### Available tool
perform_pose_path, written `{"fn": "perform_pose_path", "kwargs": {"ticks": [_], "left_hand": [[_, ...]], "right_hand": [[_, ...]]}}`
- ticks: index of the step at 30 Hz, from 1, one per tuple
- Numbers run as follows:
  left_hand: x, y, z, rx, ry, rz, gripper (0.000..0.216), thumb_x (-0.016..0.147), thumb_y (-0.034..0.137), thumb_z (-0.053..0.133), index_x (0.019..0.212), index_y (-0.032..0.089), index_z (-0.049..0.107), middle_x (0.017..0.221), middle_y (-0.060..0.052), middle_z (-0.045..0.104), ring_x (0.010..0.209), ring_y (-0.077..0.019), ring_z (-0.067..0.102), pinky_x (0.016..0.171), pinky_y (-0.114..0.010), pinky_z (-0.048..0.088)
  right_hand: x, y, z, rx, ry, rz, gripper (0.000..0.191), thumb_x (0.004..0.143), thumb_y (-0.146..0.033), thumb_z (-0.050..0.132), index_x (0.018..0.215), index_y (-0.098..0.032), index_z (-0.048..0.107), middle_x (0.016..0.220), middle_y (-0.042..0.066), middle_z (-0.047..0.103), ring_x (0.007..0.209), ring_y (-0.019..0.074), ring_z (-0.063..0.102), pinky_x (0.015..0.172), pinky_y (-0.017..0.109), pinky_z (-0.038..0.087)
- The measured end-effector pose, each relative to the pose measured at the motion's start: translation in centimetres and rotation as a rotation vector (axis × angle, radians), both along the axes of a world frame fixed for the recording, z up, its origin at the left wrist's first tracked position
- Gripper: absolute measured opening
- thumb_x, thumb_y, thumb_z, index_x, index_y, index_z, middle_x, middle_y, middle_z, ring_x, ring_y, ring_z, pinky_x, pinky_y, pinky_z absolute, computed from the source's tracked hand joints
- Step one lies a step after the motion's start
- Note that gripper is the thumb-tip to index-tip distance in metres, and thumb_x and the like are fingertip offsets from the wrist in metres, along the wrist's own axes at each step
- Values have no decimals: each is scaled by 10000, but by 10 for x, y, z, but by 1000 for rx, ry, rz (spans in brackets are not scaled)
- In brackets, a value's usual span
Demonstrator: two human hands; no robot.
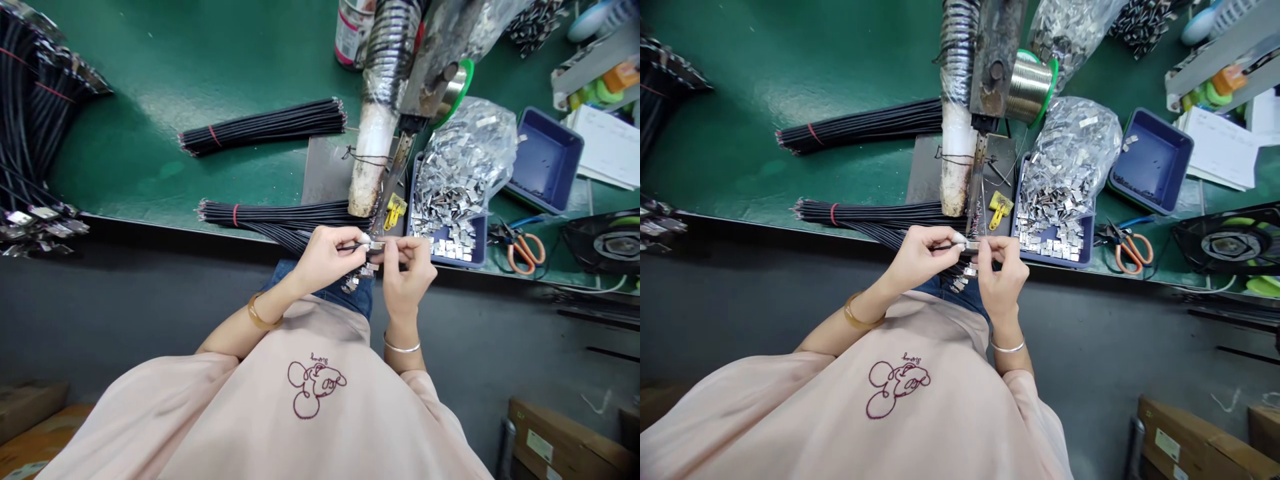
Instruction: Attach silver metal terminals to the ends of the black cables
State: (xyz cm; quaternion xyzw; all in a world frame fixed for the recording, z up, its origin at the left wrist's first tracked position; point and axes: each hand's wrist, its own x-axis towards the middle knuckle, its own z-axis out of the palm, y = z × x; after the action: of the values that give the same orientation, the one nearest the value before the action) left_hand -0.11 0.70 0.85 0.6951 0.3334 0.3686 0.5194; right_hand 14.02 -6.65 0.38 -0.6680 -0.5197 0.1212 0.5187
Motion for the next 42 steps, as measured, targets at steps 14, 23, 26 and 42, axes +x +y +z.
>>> {"fn": "perform_pose_path", "kwargs": {"ticks": [14, 23, 26, 42], "left_hand": [[-18, 6, 5, -332, -31, -277, 153, 788, 218, 683, 683, 112, 652, 543, 28, 486, 497, -52, 389, 476, -187, 300], [-16, 1, 2, -237, -18, -190, 157, 821, 234, 676, 753, 100, 724, 679, -21, 598, 606, -78, 460, 555, -197, 365], [-17, 2, 0, -207, -10, -191, 166, 839, 211, 634, 743, 101, 712, 651, -6, 560, 595, -74, 434, 551, -200, 340], [-9, -1, -1, -287, -94, -122, 151, 814, 223, 675, 707, 117, 678, 642, 7, 574, 569, -60, 430, 528, -190, 327]], "right_hand": [[6, -6, -1, 132, -230, 211, 52, 968, -189, 593, 932, -225, 604, 905, 11, 697, 848, 141, 692, 748, 286, 591], [3, -16, 0, 68, -16, -22, 62, 1001, -274, 578, 994, -241, 629, 723, -65, 652, 500, 67, 602, 458, 189, 441], [3, -19, 5, 76, -93, -16, 55, 973, -284, 630, 998, -242, 656, 579, -102, 514, 416, 47, 460, 412, 195, 318], [5, -12, 5, 83, 103, -41, 145, 980, -359, 578, 929, -224, 579, 579, -87, 447, 419, 60, 407, 389, 197, 285]]}}
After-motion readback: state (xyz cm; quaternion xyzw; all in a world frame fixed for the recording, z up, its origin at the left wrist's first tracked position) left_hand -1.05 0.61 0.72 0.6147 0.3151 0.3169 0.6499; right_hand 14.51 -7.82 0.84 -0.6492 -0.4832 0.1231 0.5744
